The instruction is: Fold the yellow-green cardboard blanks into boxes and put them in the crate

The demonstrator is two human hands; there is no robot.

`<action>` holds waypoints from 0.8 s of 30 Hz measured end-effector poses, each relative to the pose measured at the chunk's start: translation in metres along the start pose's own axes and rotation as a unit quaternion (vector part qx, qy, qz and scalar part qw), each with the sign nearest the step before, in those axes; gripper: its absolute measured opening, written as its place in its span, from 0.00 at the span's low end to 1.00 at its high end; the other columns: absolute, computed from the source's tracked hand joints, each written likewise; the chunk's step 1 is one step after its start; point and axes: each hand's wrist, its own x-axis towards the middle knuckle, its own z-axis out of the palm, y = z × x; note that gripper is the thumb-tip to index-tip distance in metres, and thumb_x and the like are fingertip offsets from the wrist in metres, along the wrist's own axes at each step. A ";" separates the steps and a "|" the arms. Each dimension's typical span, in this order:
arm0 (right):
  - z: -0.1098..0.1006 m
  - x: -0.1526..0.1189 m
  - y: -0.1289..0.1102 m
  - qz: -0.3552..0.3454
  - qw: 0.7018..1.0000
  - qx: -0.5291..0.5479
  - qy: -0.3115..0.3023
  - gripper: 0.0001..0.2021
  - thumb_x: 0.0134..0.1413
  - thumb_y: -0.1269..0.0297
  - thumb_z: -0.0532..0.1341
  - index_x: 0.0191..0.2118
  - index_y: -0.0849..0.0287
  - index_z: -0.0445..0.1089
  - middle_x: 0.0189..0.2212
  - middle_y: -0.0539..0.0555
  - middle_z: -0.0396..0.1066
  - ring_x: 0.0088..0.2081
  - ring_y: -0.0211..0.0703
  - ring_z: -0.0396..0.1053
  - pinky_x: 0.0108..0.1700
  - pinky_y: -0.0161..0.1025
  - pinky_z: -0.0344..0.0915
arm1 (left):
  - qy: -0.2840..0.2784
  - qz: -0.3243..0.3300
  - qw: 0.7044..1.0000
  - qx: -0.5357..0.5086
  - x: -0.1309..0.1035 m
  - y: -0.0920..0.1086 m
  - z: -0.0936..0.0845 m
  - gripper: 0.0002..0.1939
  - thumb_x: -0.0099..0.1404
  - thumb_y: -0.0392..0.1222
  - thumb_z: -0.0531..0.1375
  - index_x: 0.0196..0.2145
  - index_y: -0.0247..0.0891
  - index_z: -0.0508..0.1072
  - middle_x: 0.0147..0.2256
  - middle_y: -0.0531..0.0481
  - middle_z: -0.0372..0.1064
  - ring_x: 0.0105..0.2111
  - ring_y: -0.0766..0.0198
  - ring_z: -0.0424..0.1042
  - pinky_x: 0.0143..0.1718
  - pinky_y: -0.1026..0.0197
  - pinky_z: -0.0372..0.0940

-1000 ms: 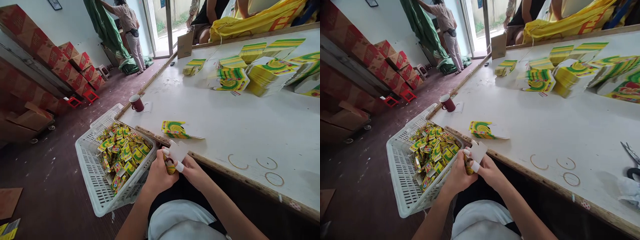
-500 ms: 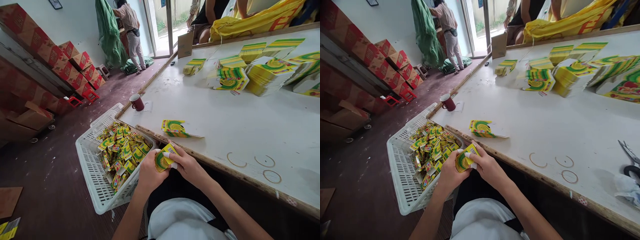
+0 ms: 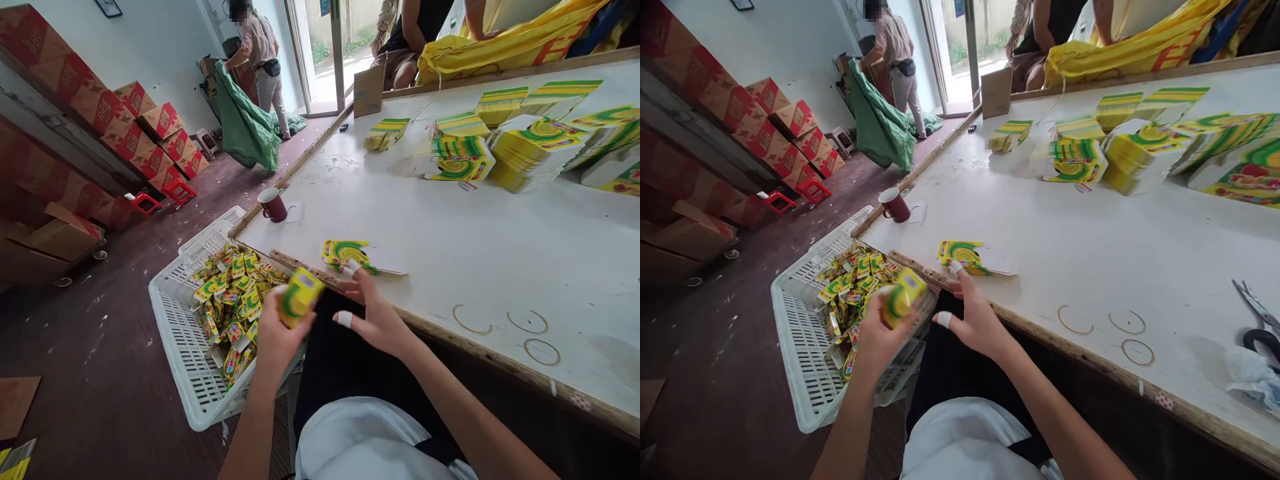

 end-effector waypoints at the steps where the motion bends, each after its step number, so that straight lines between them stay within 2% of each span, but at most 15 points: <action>1: -0.004 0.007 0.004 0.007 0.998 -0.056 0.030 0.37 0.54 0.62 0.64 0.67 0.54 0.48 0.60 0.65 0.64 0.57 0.56 0.68 0.54 0.55 0.69 | 0.094 -0.018 0.995 0.005 0.004 -0.010 -0.006 0.35 0.50 0.50 0.70 0.51 0.39 0.63 0.48 0.42 0.69 0.49 0.49 0.73 0.50 0.48 0.69; 2: -0.010 0.015 0.009 0.018 0.990 -0.121 0.063 0.34 0.54 0.63 0.63 0.65 0.55 0.52 0.58 0.65 0.66 0.56 0.57 0.68 0.54 0.56 0.68 | 0.178 -0.031 0.983 0.034 0.008 -0.020 -0.011 0.41 0.45 0.50 0.72 0.53 0.37 0.61 0.53 0.38 0.65 0.55 0.45 0.68 0.55 0.44 0.65; 3: -0.016 0.024 0.014 0.031 0.978 -0.183 0.091 0.31 0.53 0.66 0.62 0.63 0.57 0.56 0.55 0.65 0.69 0.55 0.59 0.68 0.54 0.58 0.67 | 0.225 -0.046 0.972 0.056 0.011 -0.029 -0.015 0.45 0.44 0.51 0.72 0.55 0.36 0.59 0.56 0.35 0.62 0.59 0.42 0.63 0.59 0.41 0.60; 4: -0.021 0.032 0.019 0.044 0.966 -0.232 0.109 0.28 0.52 0.70 0.61 0.61 0.58 0.59 0.52 0.65 0.71 0.54 0.60 0.68 0.54 0.59 0.66 | 0.240 -0.056 0.967 0.065 0.013 -0.035 -0.018 0.46 0.44 0.52 0.72 0.56 0.36 0.58 0.57 0.34 0.60 0.60 0.41 0.60 0.60 0.39 0.58; 5: -0.025 0.040 0.025 0.056 0.956 -0.264 0.118 0.27 0.51 0.73 0.59 0.59 0.60 0.62 0.49 0.65 0.73 0.52 0.61 0.68 0.54 0.60 0.65 | 0.232 -0.062 0.969 0.061 0.013 -0.040 -0.019 0.46 0.46 0.53 0.72 0.57 0.36 0.57 0.58 0.33 0.59 0.61 0.40 0.59 0.60 0.38 0.57; 7: -0.030 0.051 0.034 0.071 0.948 -0.285 0.120 0.25 0.47 0.78 0.56 0.54 0.61 0.65 0.44 0.65 0.74 0.49 0.63 0.69 0.52 0.62 0.65 | 0.174 -0.065 0.982 0.019 0.010 -0.043 -0.015 0.41 0.49 0.54 0.69 0.56 0.38 0.58 0.58 0.33 0.60 0.60 0.40 0.61 0.58 0.38 0.60; 10: -0.032 0.058 0.040 0.074 0.950 -0.278 0.119 0.25 0.44 0.80 0.55 0.51 0.62 0.67 0.41 0.64 0.74 0.46 0.62 0.69 0.51 0.61 0.65 | 0.096 -0.076 0.991 -0.061 0.001 -0.038 0.002 0.34 0.52 0.55 0.68 0.52 0.41 0.61 0.54 0.37 0.66 0.57 0.44 0.65 0.54 0.40 0.63; 13: -0.032 0.054 0.036 0.081 0.953 -0.261 0.134 0.26 0.44 0.78 0.55 0.53 0.62 0.63 0.41 0.63 0.72 0.45 0.61 0.70 0.49 0.60 0.66 | 0.041 -0.097 0.984 -0.146 -0.008 -0.030 0.022 0.31 0.53 0.54 0.69 0.50 0.42 0.65 0.51 0.39 0.69 0.55 0.47 0.69 0.54 0.44 0.65; 15: -0.029 0.046 0.026 0.085 0.955 -0.246 0.143 0.27 0.46 0.76 0.55 0.55 0.61 0.59 0.40 0.61 0.71 0.42 0.57 0.71 0.45 0.56 0.69 | -0.005 -0.103 0.968 -0.228 -0.012 -0.023 0.033 0.33 0.52 0.54 0.70 0.51 0.41 0.66 0.51 0.39 0.70 0.54 0.48 0.70 0.52 0.47 0.67; 17: -0.022 0.034 0.011 0.078 0.969 -0.198 0.125 0.27 0.48 0.74 0.56 0.56 0.58 0.56 0.36 0.56 0.70 0.36 0.49 0.71 0.39 0.48 0.70 | -0.052 -0.097 0.935 -0.338 -0.014 -0.013 0.041 0.35 0.50 0.56 0.71 0.52 0.41 0.68 0.52 0.39 0.71 0.54 0.48 0.70 0.49 0.50 0.68; 19: -0.010 0.018 -0.007 0.070 0.993 -0.081 0.054 0.28 0.47 0.72 0.58 0.56 0.55 0.54 0.33 0.49 0.67 0.30 0.42 0.69 0.34 0.41 0.70 | -0.073 -0.085 0.883 -0.455 -0.013 0.003 0.045 0.36 0.49 0.62 0.70 0.50 0.40 0.70 0.51 0.39 0.72 0.54 0.47 0.69 0.49 0.50 0.69; 21: 0.007 0.003 -0.025 0.084 0.993 0.074 -0.048 0.29 0.46 0.71 0.60 0.56 0.52 0.54 0.31 0.46 0.64 0.28 0.37 0.66 0.33 0.37 0.68 | -0.051 -0.079 0.827 -0.554 -0.010 0.021 0.045 0.34 0.49 0.68 0.67 0.45 0.40 0.74 0.46 0.41 0.74 0.51 0.48 0.71 0.50 0.50 0.68; 22: 0.015 -0.004 -0.034 0.097 0.984 0.131 -0.075 0.29 0.47 0.70 0.61 0.57 0.52 0.54 0.31 0.45 0.62 0.28 0.36 0.65 0.32 0.36 0.67 | -0.025 -0.079 0.802 -0.592 -0.007 0.029 0.043 0.33 0.51 0.70 0.65 0.43 0.39 0.75 0.42 0.43 0.75 0.48 0.49 0.73 0.49 0.50 0.69; 24: 0.030 -0.014 -0.047 0.108 0.971 0.196 -0.081 0.30 0.48 0.69 0.61 0.58 0.52 0.54 0.31 0.45 0.61 0.30 0.36 0.63 0.34 0.36 0.67 | 0.035 -0.083 0.759 -0.645 -0.001 0.042 0.039 0.30 0.53 0.70 0.63 0.36 0.39 0.75 0.32 0.48 0.73 0.37 0.56 0.74 0.43 0.54 0.70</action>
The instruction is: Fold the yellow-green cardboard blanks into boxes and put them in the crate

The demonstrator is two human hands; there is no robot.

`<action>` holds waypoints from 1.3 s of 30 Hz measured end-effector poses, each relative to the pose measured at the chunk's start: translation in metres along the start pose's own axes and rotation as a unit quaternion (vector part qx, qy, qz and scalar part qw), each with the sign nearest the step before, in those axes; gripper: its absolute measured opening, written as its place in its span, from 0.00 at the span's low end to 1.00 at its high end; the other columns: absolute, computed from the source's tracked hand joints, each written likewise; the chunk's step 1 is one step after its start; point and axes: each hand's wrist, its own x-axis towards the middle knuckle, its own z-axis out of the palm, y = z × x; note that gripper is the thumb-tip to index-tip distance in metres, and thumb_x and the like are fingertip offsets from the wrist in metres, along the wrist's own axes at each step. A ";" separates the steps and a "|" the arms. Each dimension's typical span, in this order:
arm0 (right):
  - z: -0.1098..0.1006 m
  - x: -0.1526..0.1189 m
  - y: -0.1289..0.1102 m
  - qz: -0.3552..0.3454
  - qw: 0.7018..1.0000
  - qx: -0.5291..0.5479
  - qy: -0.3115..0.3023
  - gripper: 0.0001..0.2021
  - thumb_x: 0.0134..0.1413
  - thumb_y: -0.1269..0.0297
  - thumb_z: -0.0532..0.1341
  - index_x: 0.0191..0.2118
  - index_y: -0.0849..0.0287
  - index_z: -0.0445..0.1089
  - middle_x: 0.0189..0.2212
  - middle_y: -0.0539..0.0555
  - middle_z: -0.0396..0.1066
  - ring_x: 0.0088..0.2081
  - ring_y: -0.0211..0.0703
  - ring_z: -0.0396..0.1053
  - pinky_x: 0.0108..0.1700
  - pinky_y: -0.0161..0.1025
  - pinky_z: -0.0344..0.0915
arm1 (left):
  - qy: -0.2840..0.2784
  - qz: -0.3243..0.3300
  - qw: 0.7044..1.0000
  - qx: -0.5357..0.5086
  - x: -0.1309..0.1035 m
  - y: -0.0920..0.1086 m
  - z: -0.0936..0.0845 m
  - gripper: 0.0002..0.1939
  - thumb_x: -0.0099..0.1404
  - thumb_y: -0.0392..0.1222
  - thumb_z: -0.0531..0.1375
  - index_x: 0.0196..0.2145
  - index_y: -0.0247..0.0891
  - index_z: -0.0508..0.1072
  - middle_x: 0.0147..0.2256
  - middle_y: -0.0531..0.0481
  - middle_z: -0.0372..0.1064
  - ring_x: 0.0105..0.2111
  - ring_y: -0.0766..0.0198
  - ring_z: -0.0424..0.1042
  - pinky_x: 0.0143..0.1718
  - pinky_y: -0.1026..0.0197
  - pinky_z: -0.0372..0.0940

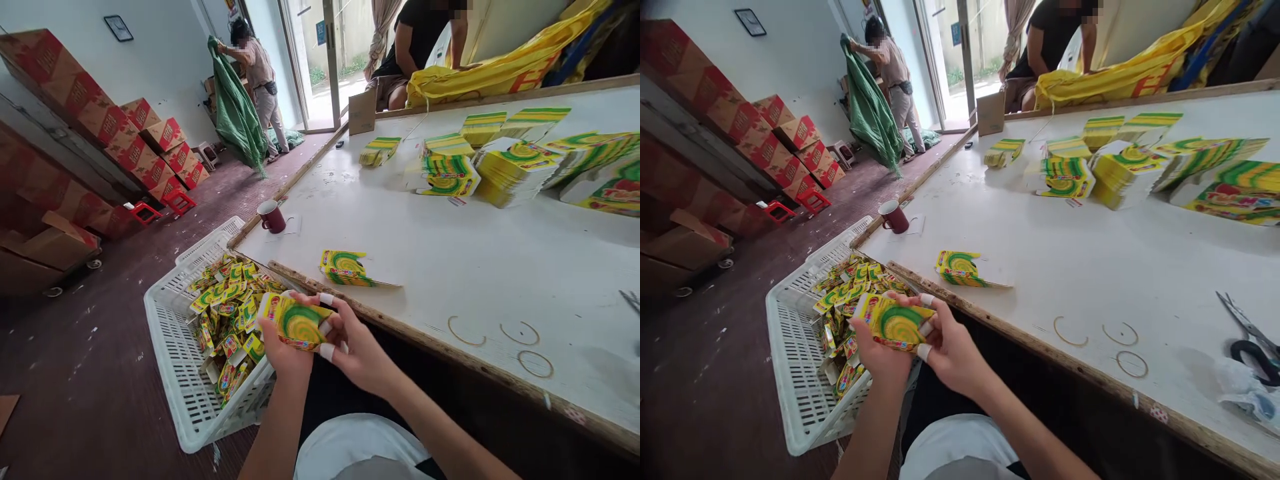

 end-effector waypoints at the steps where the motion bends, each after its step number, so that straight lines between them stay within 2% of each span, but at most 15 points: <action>1: 0.007 -0.003 -0.001 -0.001 1.000 0.010 0.001 0.30 0.47 0.69 0.61 0.58 0.52 0.55 0.33 0.46 0.61 0.32 0.37 0.63 0.36 0.37 0.67 | 0.024 0.014 0.999 -0.024 0.002 0.002 0.004 0.30 0.52 0.70 0.64 0.32 0.38 0.74 0.27 0.51 0.70 0.32 0.60 0.72 0.39 0.58 0.70; 3: 0.015 -0.005 -0.002 -0.004 1.000 -0.014 -0.004 0.28 0.45 0.69 0.63 0.55 0.54 0.60 0.36 0.48 0.63 0.36 0.39 0.63 0.39 0.38 0.68 | 0.068 0.023 0.997 -0.039 0.006 0.004 0.006 0.31 0.49 0.72 0.64 0.26 0.37 0.70 0.22 0.55 0.63 0.24 0.66 0.66 0.31 0.63 0.67; 5: 0.015 -0.005 -0.001 0.004 0.998 -0.061 -0.011 0.25 0.44 0.70 0.64 0.51 0.55 0.63 0.35 0.48 0.65 0.34 0.38 0.62 0.37 0.37 0.66 | 0.106 0.007 0.994 -0.018 0.007 0.002 0.002 0.34 0.45 0.75 0.64 0.25 0.38 0.69 0.21 0.56 0.61 0.21 0.69 0.62 0.26 0.65 0.64; 9: 0.001 -0.002 0.004 0.018 0.995 -0.095 0.005 0.17 0.49 0.66 0.62 0.47 0.57 0.68 0.27 0.45 0.66 0.27 0.35 0.60 0.31 0.35 0.61 | 0.117 -0.033 0.991 0.059 0.000 -0.008 -0.010 0.36 0.42 0.78 0.62 0.29 0.40 0.73 0.26 0.53 0.69 0.26 0.64 0.68 0.30 0.62 0.68; 13: -0.014 -0.001 0.005 0.015 0.998 -0.057 0.025 0.11 0.56 0.62 0.59 0.42 0.58 0.72 0.29 0.49 0.72 0.30 0.39 0.68 0.32 0.36 0.67 | 0.125 -0.024 0.980 0.151 -0.007 -0.014 -0.020 0.28 0.43 0.66 0.71 0.30 0.39 0.75 0.30 0.52 0.75 0.30 0.64 0.73 0.32 0.64 0.69; 16: -0.025 0.001 0.005 -0.024 0.992 -0.113 0.050 0.10 0.57 0.67 0.56 0.40 0.56 0.74 0.30 0.50 0.76 0.30 0.41 0.71 0.31 0.37 0.69 | 0.127 -0.021 0.970 0.206 -0.004 -0.010 -0.029 0.24 0.45 0.60 0.73 0.30 0.38 0.77 0.31 0.51 0.77 0.29 0.63 0.75 0.31 0.63 0.70; 19: -0.040 0.002 0.003 -0.126 0.954 -0.253 0.096 0.15 0.55 0.75 0.53 0.40 0.55 0.75 0.32 0.52 0.77 0.33 0.43 0.73 0.34 0.39 0.69 | 0.071 -0.006 0.963 0.262 0.003 0.010 -0.041 0.27 0.49 0.65 0.69 0.34 0.38 0.78 0.34 0.48 0.79 0.33 0.59 0.77 0.35 0.60 0.72; 22: -0.050 0.001 -0.003 -0.217 0.883 -0.403 0.100 0.16 0.59 0.76 0.53 0.37 0.52 0.75 0.33 0.51 0.78 0.37 0.47 0.72 0.42 0.47 0.68 | -0.014 0.054 0.941 0.335 0.006 0.037 -0.046 0.37 0.50 0.71 0.65 0.49 0.41 0.74 0.50 0.42 0.75 0.51 0.50 0.73 0.52 0.52 0.68; 24: -0.049 -0.003 -0.008 -0.260 0.849 -0.457 0.048 0.14 0.62 0.75 0.54 0.35 0.50 0.74 0.31 0.48 0.78 0.40 0.47 0.72 0.54 0.54 0.62 | -0.093 0.054 0.894 0.436 0.003 0.047 -0.040 0.44 0.44 0.67 0.70 0.55 0.43 0.69 0.56 0.41 0.70 0.58 0.46 0.67 0.59 0.49 0.62; 26: -0.043 -0.007 -0.011 -0.290 0.837 -0.464 0.001 0.13 0.63 0.75 0.56 0.38 0.48 0.73 0.34 0.46 0.79 0.46 0.47 0.72 0.64 0.57 0.51 | -0.180 -0.005 0.825 0.536 -0.003 0.047 -0.030 0.44 0.42 0.55 0.75 0.55 0.43 0.68 0.55 0.42 0.70 0.56 0.45 0.68 0.57 0.48 0.63; 28: -0.036 -0.010 -0.011 -0.294 0.850 -0.436 0.036 0.15 0.61 0.74 0.57 0.48 0.46 0.71 0.45 0.49 0.77 0.56 0.49 0.67 0.67 0.57 0.45 | -0.216 -0.056 0.774 0.592 -0.009 0.039 -0.019 0.34 0.48 0.45 0.73 0.52 0.42 0.69 0.47 0.44 0.74 0.48 0.48 0.73 0.50 0.49 0.67; 30: -0.031 -0.011 -0.006 -0.245 0.886 -0.365 0.147 0.23 0.59 0.69 0.60 0.59 0.47 0.63 0.58 0.56 0.69 0.63 0.54 0.60 0.66 0.59 0.49 | -0.204 -0.058 0.756 0.619 -0.015 0.028 -0.012 0.26 0.52 0.42 0.68 0.49 0.41 0.68 0.40 0.47 0.75 0.40 0.52 0.75 0.42 0.52 0.69; 32: -0.028 -0.011 0.001 -0.154 0.936 -0.231 0.214 0.32 0.56 0.63 0.63 0.64 0.50 0.55 0.62 0.61 0.63 0.64 0.57 0.60 0.63 0.59 0.58 | -0.177 -0.020 0.751 0.636 -0.020 0.019 -0.009 0.26 0.53 0.42 0.67 0.48 0.41 0.66 0.38 0.47 0.74 0.37 0.52 0.74 0.39 0.53 0.69; 35: -0.025 -0.010 0.010 -0.017 0.989 -0.011 0.146 0.30 0.56 0.59 0.62 0.63 0.53 0.57 0.59 0.61 0.68 0.59 0.55 0.67 0.58 0.55 0.66 | -0.195 0.025 0.742 0.641 -0.026 0.009 -0.010 0.31 0.51 0.43 0.68 0.51 0.42 0.63 0.41 0.46 0.74 0.39 0.51 0.74 0.39 0.53 0.69; 39: -0.023 -0.009 0.013 0.059 0.990 0.112 0.069 0.26 0.56 0.56 0.64 0.60 0.52 0.63 0.57 0.58 0.71 0.57 0.55 0.70 0.57 0.54 0.68 | -0.219 0.063 0.748 0.623 -0.031 0.000 -0.013 0.31 0.53 0.42 0.67 0.52 0.44 0.61 0.44 0.45 0.72 0.41 0.52 0.74 0.40 0.53 0.69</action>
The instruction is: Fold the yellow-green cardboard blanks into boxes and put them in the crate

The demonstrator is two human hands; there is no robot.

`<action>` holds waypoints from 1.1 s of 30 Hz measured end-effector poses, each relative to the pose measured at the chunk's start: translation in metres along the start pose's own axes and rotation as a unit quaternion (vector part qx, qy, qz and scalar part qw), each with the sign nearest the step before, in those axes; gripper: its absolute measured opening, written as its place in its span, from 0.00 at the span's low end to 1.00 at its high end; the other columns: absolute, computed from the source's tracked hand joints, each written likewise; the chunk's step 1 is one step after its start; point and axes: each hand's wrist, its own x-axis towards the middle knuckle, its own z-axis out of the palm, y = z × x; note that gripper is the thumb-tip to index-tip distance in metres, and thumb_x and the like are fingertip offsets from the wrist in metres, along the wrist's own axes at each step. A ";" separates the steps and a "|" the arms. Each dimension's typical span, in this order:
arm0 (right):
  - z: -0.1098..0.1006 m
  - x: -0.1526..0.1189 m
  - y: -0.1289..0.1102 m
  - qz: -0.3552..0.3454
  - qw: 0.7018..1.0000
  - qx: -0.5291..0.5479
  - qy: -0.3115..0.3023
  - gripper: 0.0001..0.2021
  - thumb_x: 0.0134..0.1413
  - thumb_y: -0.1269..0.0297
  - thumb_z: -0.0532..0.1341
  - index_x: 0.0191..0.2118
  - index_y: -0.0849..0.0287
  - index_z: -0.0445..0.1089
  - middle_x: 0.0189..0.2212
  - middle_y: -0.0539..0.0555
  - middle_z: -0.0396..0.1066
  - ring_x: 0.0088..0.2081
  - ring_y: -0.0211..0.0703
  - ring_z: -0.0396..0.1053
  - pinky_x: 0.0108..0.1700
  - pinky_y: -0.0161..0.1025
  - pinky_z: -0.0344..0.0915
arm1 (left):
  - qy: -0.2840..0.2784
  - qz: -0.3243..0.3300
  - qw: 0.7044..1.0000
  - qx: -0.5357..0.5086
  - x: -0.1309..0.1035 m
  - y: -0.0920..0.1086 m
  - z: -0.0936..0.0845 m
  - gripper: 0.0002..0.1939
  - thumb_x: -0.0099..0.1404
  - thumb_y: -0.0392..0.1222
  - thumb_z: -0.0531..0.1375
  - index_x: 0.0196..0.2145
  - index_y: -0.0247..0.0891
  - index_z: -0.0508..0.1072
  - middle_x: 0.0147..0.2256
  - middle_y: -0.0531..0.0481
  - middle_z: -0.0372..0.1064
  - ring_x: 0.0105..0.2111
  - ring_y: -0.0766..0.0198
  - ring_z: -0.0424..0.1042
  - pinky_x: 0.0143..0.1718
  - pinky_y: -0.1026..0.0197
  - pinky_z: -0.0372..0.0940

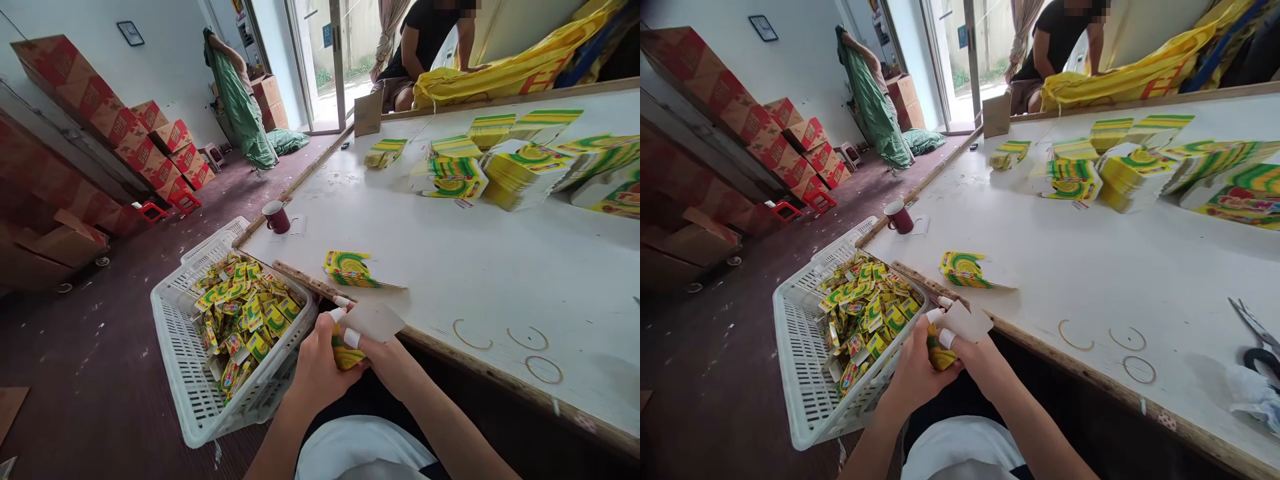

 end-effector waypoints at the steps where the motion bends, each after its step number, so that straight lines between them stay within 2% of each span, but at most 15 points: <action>1: 0.000 0.000 0.000 0.003 1.000 0.002 0.001 0.27 0.56 0.54 0.64 0.60 0.51 0.63 0.56 0.58 0.72 0.56 0.55 0.71 0.57 0.54 0.69 | 0.013 0.007 1.000 -0.001 0.000 -0.001 0.001 0.30 0.53 0.42 0.67 0.52 0.44 0.61 0.44 0.45 0.72 0.41 0.52 0.74 0.40 0.54 0.69; 4: -0.001 0.000 -0.001 -0.023 0.999 -0.047 0.007 0.27 0.57 0.45 0.61 0.58 0.52 0.67 0.55 0.60 0.73 0.56 0.57 0.71 0.58 0.56 0.68 | 0.030 0.017 0.999 0.023 0.001 0.000 -0.001 0.26 0.53 0.40 0.66 0.48 0.44 0.62 0.45 0.46 0.70 0.41 0.53 0.74 0.40 0.54 0.69; 6: 0.001 -0.003 -0.003 -0.068 0.992 -0.109 -0.004 0.27 0.60 0.43 0.57 0.58 0.53 0.68 0.59 0.61 0.70 0.60 0.57 0.68 0.61 0.57 0.64 | 0.001 0.015 0.999 0.037 0.004 0.000 -0.004 0.26 0.52 0.37 0.65 0.47 0.45 0.62 0.42 0.48 0.70 0.39 0.54 0.75 0.38 0.55 0.69; 8: 0.004 -0.008 -0.005 -0.110 0.975 -0.193 -0.022 0.26 0.63 0.51 0.56 0.64 0.53 0.62 0.64 0.61 0.64 0.64 0.56 0.61 0.64 0.57 0.59 | -0.037 0.000 0.999 0.033 0.007 0.000 -0.005 0.26 0.52 0.36 0.63 0.48 0.45 0.61 0.36 0.50 0.71 0.35 0.54 0.75 0.34 0.56 0.69; 10: 0.006 -0.012 -0.007 -0.151 0.948 -0.280 -0.032 0.28 0.63 0.64 0.55 0.68 0.51 0.55 0.67 0.59 0.58 0.67 0.53 0.55 0.65 0.56 0.57 | -0.043 -0.008 0.999 0.022 0.010 -0.003 -0.002 0.27 0.53 0.35 0.62 0.50 0.44 0.60 0.36 0.49 0.71 0.33 0.54 0.75 0.33 0.55 0.70; 13: 0.006 -0.011 -0.006 -0.209 0.911 -0.353 -0.037 0.31 0.58 0.78 0.50 0.65 0.48 0.62 0.67 0.55 0.58 0.67 0.48 0.56 0.65 0.51 0.60 | 0.014 0.002 1.000 0.018 0.010 -0.010 0.004 0.31 0.53 0.33 0.62 0.54 0.43 0.58 0.48 0.40 0.67 0.45 0.51 0.74 0.44 0.50 0.70; 14: 0.003 -0.008 -0.005 -0.222 0.905 -0.360 -0.032 0.31 0.57 0.80 0.49 0.63 0.47 0.65 0.66 0.55 0.61 0.66 0.48 0.58 0.64 0.50 0.61 | 0.036 0.001 0.999 0.019 0.009 -0.013 0.005 0.34 0.51 0.32 0.62 0.55 0.43 0.57 0.51 0.38 0.65 0.48 0.50 0.72 0.47 0.48 0.69; 16: -0.003 -0.003 -0.001 -0.242 0.899 -0.366 -0.002 0.30 0.57 0.80 0.50 0.61 0.48 0.67 0.63 0.56 0.64 0.64 0.49 0.62 0.63 0.50 0.63 | 0.061 -0.016 0.998 0.031 0.008 -0.016 0.002 0.33 0.51 0.31 0.62 0.54 0.42 0.59 0.50 0.40 0.65 0.50 0.49 0.70 0.50 0.46 0.67; 18: -0.010 0.001 0.005 -0.249 0.892 -0.377 0.017 0.27 0.60 0.77 0.52 0.62 0.49 0.66 0.63 0.58 0.65 0.64 0.50 0.62 0.62 0.51 0.63 | 0.061 -0.034 0.996 0.047 0.007 -0.017 -0.004 0.27 0.51 0.33 0.64 0.49 0.43 0.63 0.45 0.44 0.68 0.47 0.50 0.71 0.50 0.46 0.67; 20: -0.015 0.002 0.008 -0.247 0.884 -0.397 0.003 0.24 0.62 0.75 0.53 0.60 0.50 0.67 0.64 0.60 0.64 0.64 0.51 0.62 0.61 0.53 0.65 | 0.044 -0.043 0.996 0.059 0.007 -0.015 -0.012 0.22 0.52 0.38 0.65 0.46 0.42 0.66 0.42 0.46 0.71 0.45 0.51 0.72 0.48 0.48 0.68; 25: -0.028 0.003 -0.005 -0.230 0.874 -0.423 -0.062 0.15 0.61 0.76 0.54 0.45 0.53 0.74 0.58 0.61 0.69 0.59 0.50 0.68 0.56 0.49 0.70 | 0.006 -0.060 0.997 0.057 0.010 -0.011 -0.024 0.24 0.52 0.43 0.68 0.46 0.41 0.69 0.42 0.45 0.75 0.42 0.52 0.75 0.44 0.51 0.69; 27: -0.033 0.003 -0.015 -0.210 0.877 -0.420 -0.104 0.11 0.60 0.74 0.56 0.41 0.53 0.74 0.53 0.60 0.71 0.57 0.50 0.70 0.54 0.47 0.71 | -0.010 -0.056 0.997 0.043 0.010 -0.009 -0.023 0.26 0.51 0.43 0.69 0.47 0.41 0.70 0.43 0.45 0.75 0.42 0.51 0.75 0.44 0.52 0.69; 29: -0.034 0.003 -0.021 -0.191 0.884 -0.410 -0.118 0.08 0.58 0.71 0.60 0.39 0.54 0.74 0.51 0.61 0.71 0.55 0.51 0.72 0.52 0.47 0.71 | -0.011 -0.041 0.998 0.047 0.011 -0.006 -0.021 0.26 0.50 0.42 0.69 0.47 0.40 0.70 0.43 0.44 0.75 0.43 0.51 0.75 0.45 0.51 0.69; 31: -0.030 0.003 -0.018 -0.183 0.896 -0.395 -0.090 0.08 0.55 0.70 0.61 0.41 0.55 0.73 0.54 0.62 0.69 0.56 0.53 0.70 0.54 0.50 0.70 | 0.009 -0.023 0.997 0.066 0.012 -0.005 -0.019 0.25 0.51 0.41 0.68 0.47 0.40 0.71 0.43 0.44 0.75 0.43 0.50 0.75 0.46 0.50 0.69; 33: -0.023 0.006 -0.010 -0.185 0.910 -0.367 -0.049 0.16 0.54 0.71 0.61 0.50 0.55 0.68 0.58 0.64 0.66 0.59 0.53 0.67 0.58 0.53 0.67 | 0.031 -0.018 0.996 0.075 0.012 -0.010 -0.020 0.24 0.52 0.41 0.68 0.48 0.41 0.70 0.43 0.44 0.75 0.44 0.50 0.75 0.47 0.49 0.69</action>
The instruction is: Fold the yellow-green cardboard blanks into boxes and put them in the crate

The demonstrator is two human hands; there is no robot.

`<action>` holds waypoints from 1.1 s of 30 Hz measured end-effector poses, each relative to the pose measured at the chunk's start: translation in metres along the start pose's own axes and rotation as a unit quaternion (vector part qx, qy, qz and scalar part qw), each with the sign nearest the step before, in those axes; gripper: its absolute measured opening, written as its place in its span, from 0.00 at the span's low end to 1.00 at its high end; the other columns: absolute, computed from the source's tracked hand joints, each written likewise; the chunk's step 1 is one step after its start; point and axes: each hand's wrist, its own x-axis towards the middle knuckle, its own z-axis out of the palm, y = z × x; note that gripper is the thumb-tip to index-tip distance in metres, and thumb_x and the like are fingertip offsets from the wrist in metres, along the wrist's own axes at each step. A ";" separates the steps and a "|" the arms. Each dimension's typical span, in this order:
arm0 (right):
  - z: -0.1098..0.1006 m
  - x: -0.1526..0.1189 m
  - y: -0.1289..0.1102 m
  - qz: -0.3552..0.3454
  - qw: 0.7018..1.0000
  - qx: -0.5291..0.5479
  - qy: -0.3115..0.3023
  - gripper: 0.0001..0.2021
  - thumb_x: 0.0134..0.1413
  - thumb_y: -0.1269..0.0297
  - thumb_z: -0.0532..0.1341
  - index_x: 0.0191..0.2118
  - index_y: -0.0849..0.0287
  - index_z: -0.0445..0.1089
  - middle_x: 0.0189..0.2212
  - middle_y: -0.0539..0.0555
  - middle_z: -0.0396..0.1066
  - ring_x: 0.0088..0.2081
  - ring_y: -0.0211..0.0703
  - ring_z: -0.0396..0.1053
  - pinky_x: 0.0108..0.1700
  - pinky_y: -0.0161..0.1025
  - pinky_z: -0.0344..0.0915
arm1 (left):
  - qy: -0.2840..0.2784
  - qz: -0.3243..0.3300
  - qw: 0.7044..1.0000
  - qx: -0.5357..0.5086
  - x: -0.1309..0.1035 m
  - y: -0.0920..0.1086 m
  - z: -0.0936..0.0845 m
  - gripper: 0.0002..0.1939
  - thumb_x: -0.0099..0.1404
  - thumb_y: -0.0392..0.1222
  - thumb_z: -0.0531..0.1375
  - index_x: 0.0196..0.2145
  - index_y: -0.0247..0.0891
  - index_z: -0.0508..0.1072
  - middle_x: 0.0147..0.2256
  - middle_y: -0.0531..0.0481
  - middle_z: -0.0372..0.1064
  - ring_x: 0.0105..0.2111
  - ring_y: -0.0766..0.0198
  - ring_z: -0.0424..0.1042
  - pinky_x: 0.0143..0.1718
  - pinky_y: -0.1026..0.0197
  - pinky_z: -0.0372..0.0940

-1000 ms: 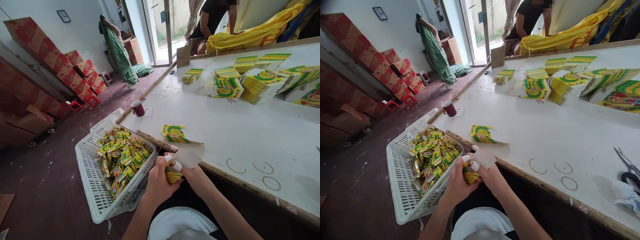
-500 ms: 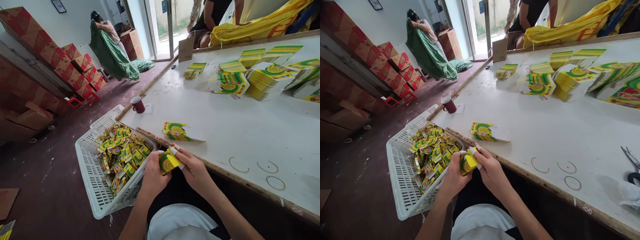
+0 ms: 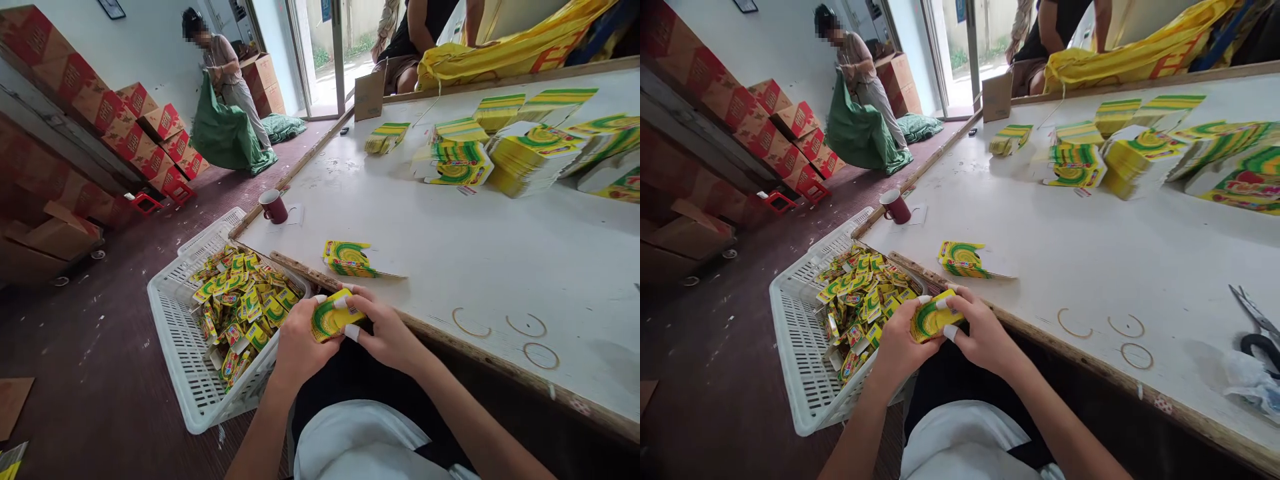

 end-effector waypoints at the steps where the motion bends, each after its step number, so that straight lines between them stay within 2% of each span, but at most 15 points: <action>1: 0.005 0.002 0.002 0.005 1.000 0.012 0.017 0.21 0.54 0.70 0.61 0.55 0.56 0.64 0.59 0.65 0.65 0.59 0.53 0.67 0.58 0.54 0.66 | 0.016 -0.004 1.000 0.000 0.000 -0.006 -0.002 0.24 0.53 0.42 0.67 0.48 0.41 0.70 0.43 0.44 0.74 0.44 0.50 0.74 0.47 0.49 0.69; 2: 0.009 0.004 0.006 0.011 0.999 0.018 0.034 0.26 0.54 0.68 0.61 0.60 0.56 0.59 0.60 0.65 0.65 0.58 0.53 0.69 0.57 0.54 0.67 | 0.047 -0.013 0.999 0.006 0.000 -0.013 -0.006 0.24 0.54 0.43 0.67 0.49 0.41 0.70 0.43 0.44 0.74 0.44 0.50 0.74 0.48 0.48 0.68; 4: 0.009 0.014 0.016 0.031 0.996 -0.018 0.083 0.30 0.55 0.65 0.62 0.62 0.58 0.55 0.57 0.65 0.68 0.53 0.52 0.72 0.54 0.53 0.70 | 0.162 -0.042 0.985 0.042 0.000 -0.032 -0.018 0.26 0.53 0.46 0.68 0.49 0.40 0.69 0.44 0.42 0.72 0.47 0.47 0.72 0.52 0.44 0.66; 6: 0.001 0.029 0.029 0.066 0.980 -0.113 0.148 0.25 0.55 0.65 0.62 0.59 0.59 0.60 0.53 0.64 0.72 0.50 0.54 0.73 0.53 0.53 0.70 | 0.307 -0.077 0.943 0.104 0.000 -0.050 -0.032 0.35 0.49 0.50 0.71 0.52 0.37 0.67 0.49 0.37 0.68 0.54 0.40 0.66 0.58 0.38 0.58; 8: -0.010 0.044 0.042 0.103 0.957 -0.192 0.190 0.22 0.54 0.70 0.60 0.55 0.60 0.64 0.50 0.63 0.73 0.51 0.57 0.70 0.53 0.56 0.67 | 0.365 -0.098 0.919 0.113 -0.001 -0.062 -0.042 0.39 0.49 0.52 0.70 0.54 0.34 0.64 0.52 0.34 0.65 0.57 0.38 0.62 0.60 0.36 0.54; 11: -0.020 0.062 0.058 0.127 0.947 -0.225 0.191 0.21 0.49 0.79 0.56 0.50 0.62 0.69 0.44 0.65 0.75 0.48 0.61 0.69 0.53 0.59 0.65 | 0.311 -0.100 0.944 0.047 -0.002 -0.064 -0.037 0.32 0.55 0.53 0.67 0.53 0.35 0.66 0.52 0.36 0.67 0.55 0.43 0.65 0.58 0.40 0.58; 14: -0.019 0.067 0.065 0.132 0.948 -0.223 0.186 0.19 0.46 0.81 0.55 0.45 0.62 0.70 0.41 0.65 0.74 0.46 0.60 0.69 0.50 0.57 0.66 | 0.230 -0.102 0.967 -0.044 -0.005 -0.056 -0.016 0.24 0.57 0.52 0.65 0.48 0.39 0.71 0.48 0.42 0.72 0.49 0.49 0.70 0.54 0.45 0.63; 17: -0.019 0.064 0.063 0.132 0.949 -0.202 0.205 0.20 0.45 0.80 0.55 0.45 0.60 0.67 0.41 0.62 0.72 0.45 0.58 0.69 0.48 0.54 0.66 | 0.175 -0.119 0.967 -0.142 -0.007 -0.047 0.005 0.19 0.58 0.52 0.66 0.45 0.41 0.74 0.45 0.44 0.75 0.47 0.52 0.72 0.53 0.47 0.65; 19: -0.019 0.059 0.055 0.131 0.949 -0.182 0.220 0.20 0.46 0.77 0.55 0.47 0.58 0.62 0.38 0.58 0.71 0.40 0.53 0.70 0.44 0.51 0.68 | 0.131 -0.131 0.955 -0.234 -0.007 -0.041 0.016 0.22 0.57 0.53 0.67 0.46 0.41 0.74 0.47 0.43 0.75 0.49 0.52 0.73 0.53 0.49 0.66; 22: -0.012 0.048 0.032 0.115 0.971 -0.073 0.196 0.22 0.48 0.71 0.58 0.50 0.54 0.57 0.34 0.51 0.67 0.34 0.44 0.70 0.38 0.44 0.70 | 0.116 -0.130 0.890 -0.421 -0.003 -0.028 0.026 0.34 0.51 0.58 0.71 0.52 0.43 0.71 0.52 0.41 0.72 0.54 0.49 0.70 0.50 0.52 0.68; 24: 0.001 0.036 0.010 0.101 0.984 0.086 0.120 0.24 0.46 0.68 0.61 0.51 0.53 0.55 0.33 0.48 0.65 0.33 0.41 0.69 0.38 0.40 0.69 | 0.137 -0.118 0.824 -0.537 0.004 -0.015 0.027 0.37 0.47 0.64 0.70 0.50 0.43 0.71 0.51 0.41 0.72 0.53 0.49 0.71 0.49 0.53 0.69; 26: 0.019 0.023 -0.011 0.112 0.969 0.219 0.006 0.24 0.46 0.68 0.62 0.51 0.52 0.57 0.33 0.47 0.64 0.31 0.37 0.66 0.35 0.38 0.67 | 0.162 -0.111 0.764 -0.615 0.012 -0.001 0.024 0.34 0.47 0.68 0.68 0.45 0.42 0.74 0.43 0.44 0.75 0.47 0.52 0.74 0.48 0.54 0.69; 28: 0.036 0.012 -0.027 0.125 0.939 0.317 -0.035 0.24 0.47 0.66 0.63 0.52 0.52 0.58 0.33 0.47 0.63 0.32 0.37 0.65 0.36 0.37 0.66 | 0.197 -0.110 0.717 -0.659 0.019 0.009 0.018 0.28 0.49 0.67 0.68 0.37 0.41 0.74 0.32 0.51 0.72 0.36 0.60 0.74 0.43 0.58 0.70; 31: 0.051 0.004 -0.039 0.128 0.933 0.333 -0.041 0.25 0.44 0.65 0.66 0.50 0.53 0.62 0.35 0.47 0.62 0.35 0.37 0.63 0.37 0.36 0.65 | 0.258 -0.120 0.685 -0.671 0.023 0.012 0.013 0.24 0.48 0.62 0.71 0.29 0.40 0.72 0.23 0.59 0.63 0.24 0.71 0.66 0.31 0.67 0.67; 33: 0.052 0.004 -0.038 0.130 0.951 0.277 -0.040 0.21 0.43 0.67 0.66 0.47 0.54 0.65 0.33 0.47 0.63 0.33 0.37 0.60 0.34 0.34 0.62 | 0.277 -0.139 0.697 -0.647 0.019 0.007 0.015 0.25 0.47 0.61 0.72 0.29 0.40 0.71 0.23 0.60 0.62 0.22 0.72 0.63 0.29 0.69 0.65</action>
